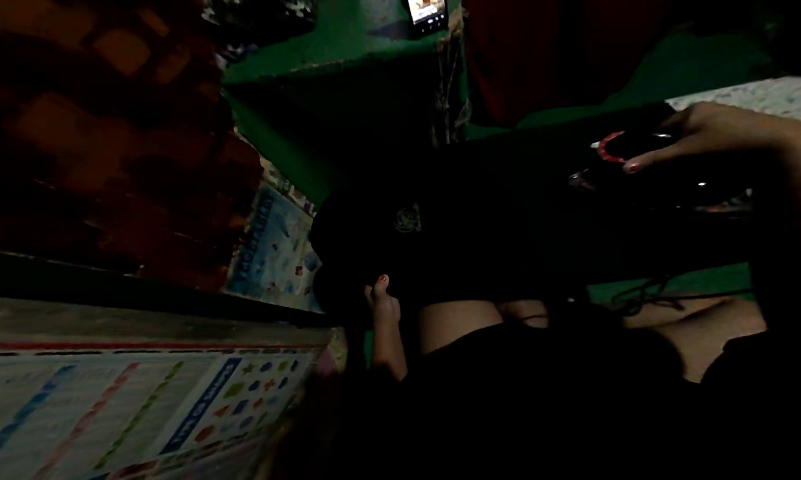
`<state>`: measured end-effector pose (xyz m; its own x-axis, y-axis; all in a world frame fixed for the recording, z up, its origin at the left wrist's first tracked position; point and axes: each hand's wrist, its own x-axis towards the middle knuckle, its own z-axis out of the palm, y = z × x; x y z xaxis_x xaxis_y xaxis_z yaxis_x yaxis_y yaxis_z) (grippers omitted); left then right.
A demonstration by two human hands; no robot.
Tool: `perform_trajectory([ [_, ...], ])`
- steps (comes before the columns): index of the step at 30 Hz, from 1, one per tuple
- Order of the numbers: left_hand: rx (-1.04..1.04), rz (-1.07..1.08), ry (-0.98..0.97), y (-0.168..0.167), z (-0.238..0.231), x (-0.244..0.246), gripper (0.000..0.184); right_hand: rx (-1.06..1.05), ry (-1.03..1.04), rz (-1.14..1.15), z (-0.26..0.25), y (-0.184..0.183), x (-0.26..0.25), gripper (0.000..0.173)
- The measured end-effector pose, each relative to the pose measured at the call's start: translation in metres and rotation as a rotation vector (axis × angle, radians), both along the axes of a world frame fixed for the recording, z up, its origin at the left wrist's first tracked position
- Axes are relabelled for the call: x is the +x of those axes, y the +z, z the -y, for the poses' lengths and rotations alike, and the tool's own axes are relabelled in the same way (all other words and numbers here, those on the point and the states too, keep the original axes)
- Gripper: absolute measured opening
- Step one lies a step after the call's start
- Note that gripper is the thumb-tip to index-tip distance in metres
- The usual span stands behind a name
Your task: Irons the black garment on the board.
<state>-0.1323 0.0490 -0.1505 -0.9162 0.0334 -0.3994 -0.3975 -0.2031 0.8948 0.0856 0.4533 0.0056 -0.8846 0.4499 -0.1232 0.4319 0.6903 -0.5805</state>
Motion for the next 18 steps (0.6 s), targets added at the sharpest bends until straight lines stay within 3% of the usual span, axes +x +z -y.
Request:
perform_trajectory([
  [1, 0.105, -0.321, -0.042, -0.04, 0.01, 0.0, 0.022, 0.01, 0.047, 0.007, 0.016, 0.002, -0.002, 0.032],
  [2, 0.127, -0.438, -0.098, -0.051, 0.014, 0.0, 0.026, 0.023, 0.092, 0.011, 0.032, 0.003, -0.005, 0.034],
  [5, 0.13, -0.406, -0.112, -0.033, 0.013, 0.009, 0.023, 0.071, 0.233, 0.008, 0.075, 0.004, -0.022, 0.041],
  [9, 0.162, -0.429, -0.14, -0.05, 0.016, 0.002, 0.027, 0.097, 0.421, 0.036, 0.135, 0.007, -0.062, 0.05],
  [13, 0.046, -0.41, -0.116, -0.046, 0.017, 0.004, 0.03, 0.139, 0.575, 0.042, 0.19, 0.004, -0.102, 0.057],
  [18, -0.083, -0.387, -0.1, -0.04, 0.023, 0.006, 0.038, 0.145, 0.629, 0.142, 0.212, 0.012, -0.112, 0.056],
])
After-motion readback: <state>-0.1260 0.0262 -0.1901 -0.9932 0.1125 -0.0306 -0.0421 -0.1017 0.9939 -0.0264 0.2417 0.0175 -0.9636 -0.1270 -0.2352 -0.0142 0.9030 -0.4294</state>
